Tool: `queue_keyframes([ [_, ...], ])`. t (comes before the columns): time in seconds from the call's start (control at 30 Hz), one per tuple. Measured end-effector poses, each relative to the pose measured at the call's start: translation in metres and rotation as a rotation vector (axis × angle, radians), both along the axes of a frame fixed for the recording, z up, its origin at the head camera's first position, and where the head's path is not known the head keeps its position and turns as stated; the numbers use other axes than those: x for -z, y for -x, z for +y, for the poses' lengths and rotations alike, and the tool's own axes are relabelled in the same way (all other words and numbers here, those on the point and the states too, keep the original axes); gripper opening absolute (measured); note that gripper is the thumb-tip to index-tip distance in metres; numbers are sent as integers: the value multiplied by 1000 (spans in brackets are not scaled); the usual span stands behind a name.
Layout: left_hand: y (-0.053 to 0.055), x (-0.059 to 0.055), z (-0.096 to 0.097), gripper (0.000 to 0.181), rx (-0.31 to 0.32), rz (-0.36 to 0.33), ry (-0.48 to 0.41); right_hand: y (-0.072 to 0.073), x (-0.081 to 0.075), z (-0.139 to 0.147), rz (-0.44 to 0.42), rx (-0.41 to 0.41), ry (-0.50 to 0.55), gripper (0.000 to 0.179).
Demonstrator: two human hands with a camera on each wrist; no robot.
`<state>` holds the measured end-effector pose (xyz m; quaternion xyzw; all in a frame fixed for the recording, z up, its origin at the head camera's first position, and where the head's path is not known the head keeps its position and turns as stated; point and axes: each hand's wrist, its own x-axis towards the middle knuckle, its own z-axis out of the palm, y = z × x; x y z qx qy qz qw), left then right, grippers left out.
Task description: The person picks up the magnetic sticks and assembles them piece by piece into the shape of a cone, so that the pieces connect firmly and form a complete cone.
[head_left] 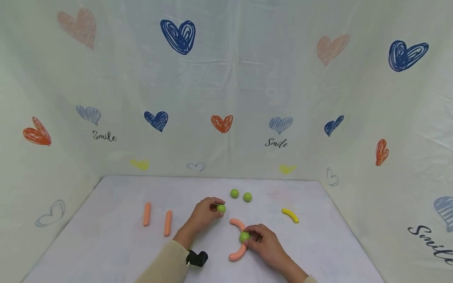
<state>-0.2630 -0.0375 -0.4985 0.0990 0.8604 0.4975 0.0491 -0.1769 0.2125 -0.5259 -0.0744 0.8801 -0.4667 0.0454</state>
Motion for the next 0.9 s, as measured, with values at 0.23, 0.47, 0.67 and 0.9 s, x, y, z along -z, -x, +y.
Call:
queue_keyframes([
  [0.23, -7, 11, 3, 31, 74, 17, 24, 0, 2, 2, 25, 13, 17, 33],
  [0.47, -12, 14, 8, 32, 101, 9, 50, -1, 2, 3, 35, 18, 40, 33],
  [0.67, -15, 15, 14, 31, 115, 27, 79, -1, 1, 3, 8, 23, 56, 33],
  [0.9, -18, 13, 19, 31, 131, 39, 94, 0, 3, 2, 14, 23, 69, 32],
])
